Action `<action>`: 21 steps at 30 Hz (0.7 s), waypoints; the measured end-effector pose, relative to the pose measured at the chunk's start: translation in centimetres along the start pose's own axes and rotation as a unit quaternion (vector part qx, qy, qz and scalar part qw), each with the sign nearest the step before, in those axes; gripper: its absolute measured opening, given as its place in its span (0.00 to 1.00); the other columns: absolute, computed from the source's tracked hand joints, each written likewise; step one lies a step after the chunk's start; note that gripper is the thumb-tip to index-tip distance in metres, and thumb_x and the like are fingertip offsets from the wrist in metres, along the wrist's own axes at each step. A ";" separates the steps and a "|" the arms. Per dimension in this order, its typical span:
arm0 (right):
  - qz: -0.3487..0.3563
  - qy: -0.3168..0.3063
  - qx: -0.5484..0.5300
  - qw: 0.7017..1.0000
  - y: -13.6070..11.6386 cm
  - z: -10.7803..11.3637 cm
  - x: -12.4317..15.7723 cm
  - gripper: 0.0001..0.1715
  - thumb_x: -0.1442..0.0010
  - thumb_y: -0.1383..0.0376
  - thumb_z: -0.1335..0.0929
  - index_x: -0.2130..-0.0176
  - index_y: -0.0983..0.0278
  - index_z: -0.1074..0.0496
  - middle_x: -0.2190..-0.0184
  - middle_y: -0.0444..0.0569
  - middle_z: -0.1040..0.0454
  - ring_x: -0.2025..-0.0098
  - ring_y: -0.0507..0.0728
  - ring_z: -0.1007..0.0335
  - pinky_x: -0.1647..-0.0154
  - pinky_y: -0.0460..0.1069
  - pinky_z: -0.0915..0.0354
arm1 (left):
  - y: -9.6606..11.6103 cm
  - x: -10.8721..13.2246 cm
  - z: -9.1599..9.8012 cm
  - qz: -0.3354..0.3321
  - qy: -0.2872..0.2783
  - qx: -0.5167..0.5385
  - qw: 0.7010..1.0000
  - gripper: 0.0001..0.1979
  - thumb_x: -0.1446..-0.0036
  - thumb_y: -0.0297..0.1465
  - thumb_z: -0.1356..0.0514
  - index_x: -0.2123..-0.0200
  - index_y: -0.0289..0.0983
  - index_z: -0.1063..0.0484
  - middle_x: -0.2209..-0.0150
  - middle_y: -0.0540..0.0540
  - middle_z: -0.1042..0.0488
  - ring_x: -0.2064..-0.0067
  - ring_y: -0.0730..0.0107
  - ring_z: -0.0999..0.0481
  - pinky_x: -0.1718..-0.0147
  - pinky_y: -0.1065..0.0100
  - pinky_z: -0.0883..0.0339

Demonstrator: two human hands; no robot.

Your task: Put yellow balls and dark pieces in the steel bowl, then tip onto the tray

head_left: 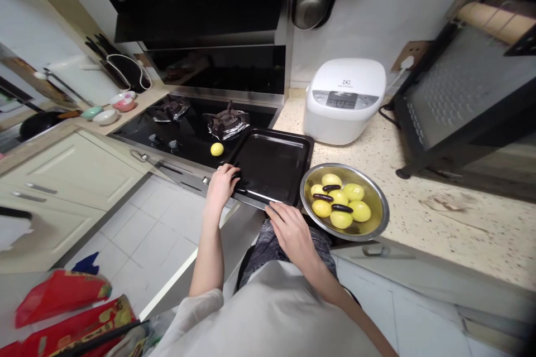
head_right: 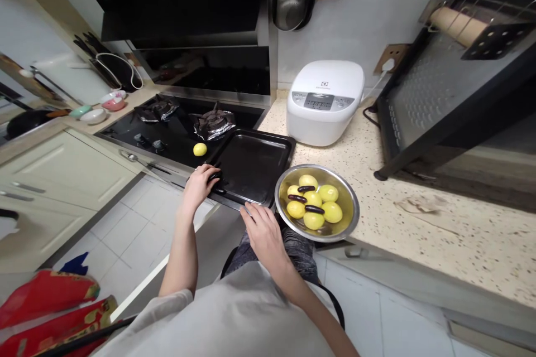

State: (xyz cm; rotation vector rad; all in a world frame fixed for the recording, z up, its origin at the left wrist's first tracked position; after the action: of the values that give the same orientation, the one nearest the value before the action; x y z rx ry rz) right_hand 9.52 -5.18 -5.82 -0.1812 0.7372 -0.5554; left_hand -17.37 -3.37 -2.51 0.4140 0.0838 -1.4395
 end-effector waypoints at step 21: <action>-0.026 0.017 0.007 0.999 1.5 0.3 0.3 0.23 0.28 0.73 0.39 0.39 0.65 0.27 0.56 0.55 0.20 0.53 0.62 0.25 0.49 0.58 0.26 | 1.0 -0.5 -1.6 0.049 0.064 0.108 0.991 0.09 0.41 0.21 0.37 0.59 0.39 0.26 0.56 0.44 0.30 0.53 0.58 0.26 0.48 0.55 0.29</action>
State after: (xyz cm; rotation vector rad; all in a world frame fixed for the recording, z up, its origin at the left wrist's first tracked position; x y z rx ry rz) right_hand 10.54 -4.13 -6.31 -0.1784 0.7638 -0.6154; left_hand -16.20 -2.32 -3.63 0.6786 0.0103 -1.3292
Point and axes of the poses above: each hand's wrist, its own x-axis away from the middle knuckle, its own z-axis out of the back of the hand, y = z × x, the point moved 1 cm from there along -x, towards the middle knuckle
